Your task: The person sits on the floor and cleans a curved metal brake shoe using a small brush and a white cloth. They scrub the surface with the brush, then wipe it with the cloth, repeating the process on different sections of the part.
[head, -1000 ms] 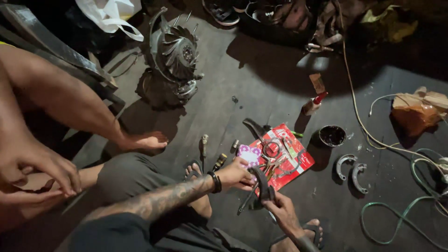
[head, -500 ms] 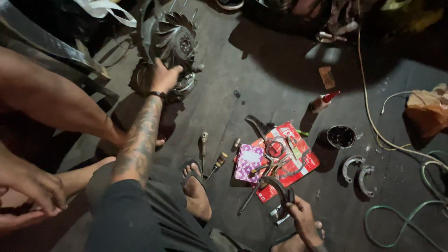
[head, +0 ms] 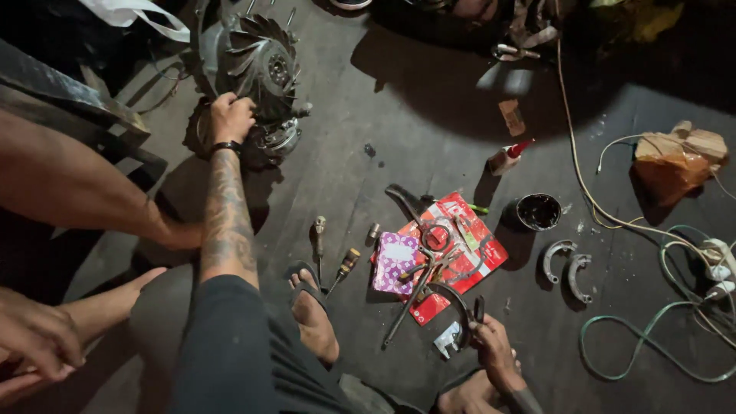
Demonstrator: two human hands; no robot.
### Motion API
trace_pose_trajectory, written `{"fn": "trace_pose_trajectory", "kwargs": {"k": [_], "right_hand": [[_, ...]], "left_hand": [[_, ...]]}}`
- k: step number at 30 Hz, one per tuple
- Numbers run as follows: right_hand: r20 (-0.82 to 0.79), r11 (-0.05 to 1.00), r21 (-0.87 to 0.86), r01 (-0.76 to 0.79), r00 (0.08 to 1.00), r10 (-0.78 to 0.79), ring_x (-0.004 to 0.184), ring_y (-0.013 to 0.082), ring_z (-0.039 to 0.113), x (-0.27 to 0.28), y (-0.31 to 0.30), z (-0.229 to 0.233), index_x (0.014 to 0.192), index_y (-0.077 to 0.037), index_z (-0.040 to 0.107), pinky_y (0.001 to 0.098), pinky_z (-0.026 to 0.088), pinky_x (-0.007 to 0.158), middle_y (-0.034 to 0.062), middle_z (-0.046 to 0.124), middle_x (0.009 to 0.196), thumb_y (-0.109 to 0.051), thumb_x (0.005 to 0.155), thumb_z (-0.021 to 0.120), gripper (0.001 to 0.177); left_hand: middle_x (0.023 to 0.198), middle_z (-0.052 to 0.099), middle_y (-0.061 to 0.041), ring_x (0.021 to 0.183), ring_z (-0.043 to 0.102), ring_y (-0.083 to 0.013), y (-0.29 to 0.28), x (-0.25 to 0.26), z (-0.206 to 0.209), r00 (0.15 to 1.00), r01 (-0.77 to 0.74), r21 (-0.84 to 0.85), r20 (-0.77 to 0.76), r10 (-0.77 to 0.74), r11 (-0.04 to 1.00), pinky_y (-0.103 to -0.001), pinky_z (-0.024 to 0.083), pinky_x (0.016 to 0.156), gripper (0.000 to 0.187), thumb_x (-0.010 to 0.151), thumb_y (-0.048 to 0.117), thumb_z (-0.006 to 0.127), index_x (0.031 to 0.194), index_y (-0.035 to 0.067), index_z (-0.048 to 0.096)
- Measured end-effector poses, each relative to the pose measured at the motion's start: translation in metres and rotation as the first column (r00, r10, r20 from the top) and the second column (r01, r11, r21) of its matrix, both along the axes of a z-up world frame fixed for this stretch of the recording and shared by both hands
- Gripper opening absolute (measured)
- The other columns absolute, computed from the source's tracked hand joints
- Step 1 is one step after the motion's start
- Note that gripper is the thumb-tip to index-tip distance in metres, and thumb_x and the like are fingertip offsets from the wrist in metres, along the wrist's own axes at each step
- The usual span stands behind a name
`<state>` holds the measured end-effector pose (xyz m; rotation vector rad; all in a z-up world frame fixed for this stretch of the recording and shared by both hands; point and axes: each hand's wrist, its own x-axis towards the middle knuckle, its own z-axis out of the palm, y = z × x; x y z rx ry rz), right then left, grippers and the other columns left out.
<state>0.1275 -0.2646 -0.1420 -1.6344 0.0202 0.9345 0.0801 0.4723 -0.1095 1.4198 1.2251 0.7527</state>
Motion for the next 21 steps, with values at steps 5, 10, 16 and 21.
{"fn": "trace_pose_trajectory", "kwargs": {"k": [5, 10, 16, 21], "right_hand": [[0.021, 1.000, 0.009, -0.021, 1.000, 0.021, 0.061, 0.0121, 0.042, -0.004, 0.005, 0.005, 0.083, -0.007, 0.062, 0.0299, 0.032, 0.057, 0.0008, 0.049, 0.066, -0.020, 0.087, 0.062, 0.014], [0.082, 0.998, 0.009, -0.069, 0.994, 0.068, 0.058, 0.0100, 0.035, 0.003, 0.003, -0.009, 0.077, -0.011, 0.059, 0.0306, 0.026, 0.053, -0.0032, 0.042, 0.062, -0.020, 0.084, 0.062, 0.012], [0.075, 0.997, 0.061, -0.054, 0.996, 0.049, 0.054, 0.0118, 0.038, 0.004, 0.010, -0.008, 0.073, -0.007, 0.056, 0.0306, 0.028, 0.050, 0.0019, 0.048, 0.059, -0.016, 0.082, 0.058, 0.013], [0.174, 0.991, 0.101, -0.093, 0.982, 0.075, 0.054, 0.0114, 0.036, 0.012, 0.024, 0.008, 0.071, -0.009, 0.056, 0.0306, 0.028, 0.051, -0.0006, 0.045, 0.059, -0.018, 0.083, 0.063, 0.017]], "left_hand": [[0.073, 0.074, 0.002, 0.066, 0.072, -0.0088, -0.028, -0.013, 0.070, 0.923, 0.111, -0.032, -0.368, -0.115, 0.993, -0.023, 0.051, 0.054, 0.016, 0.074, 0.028, 0.058, 0.077, 0.015, 0.067], [0.065, 0.072, -0.002, 0.066, 0.066, -0.0220, -0.023, -0.010, 0.080, 0.771, 0.217, 0.000, -0.613, -0.171, 0.976, -0.041, 0.041, 0.057, 0.029, 0.071, 0.034, 0.051, 0.081, 0.017, 0.071], [0.066, 0.072, 0.004, 0.073, 0.070, -0.0165, -0.047, -0.015, 0.107, 0.747, 0.214, -0.012, -0.642, -0.172, 0.977, -0.035, 0.047, 0.071, 0.027, 0.073, 0.035, 0.046, 0.084, 0.025, 0.068], [0.073, 0.056, -0.004, 0.057, 0.056, -0.0123, -0.025, 0.002, 0.030, 0.965, 0.178, -0.092, -0.177, -0.192, 0.980, -0.031, 0.055, 0.041, 0.038, 0.074, 0.020, 0.064, 0.110, 0.017, 0.053]]}}
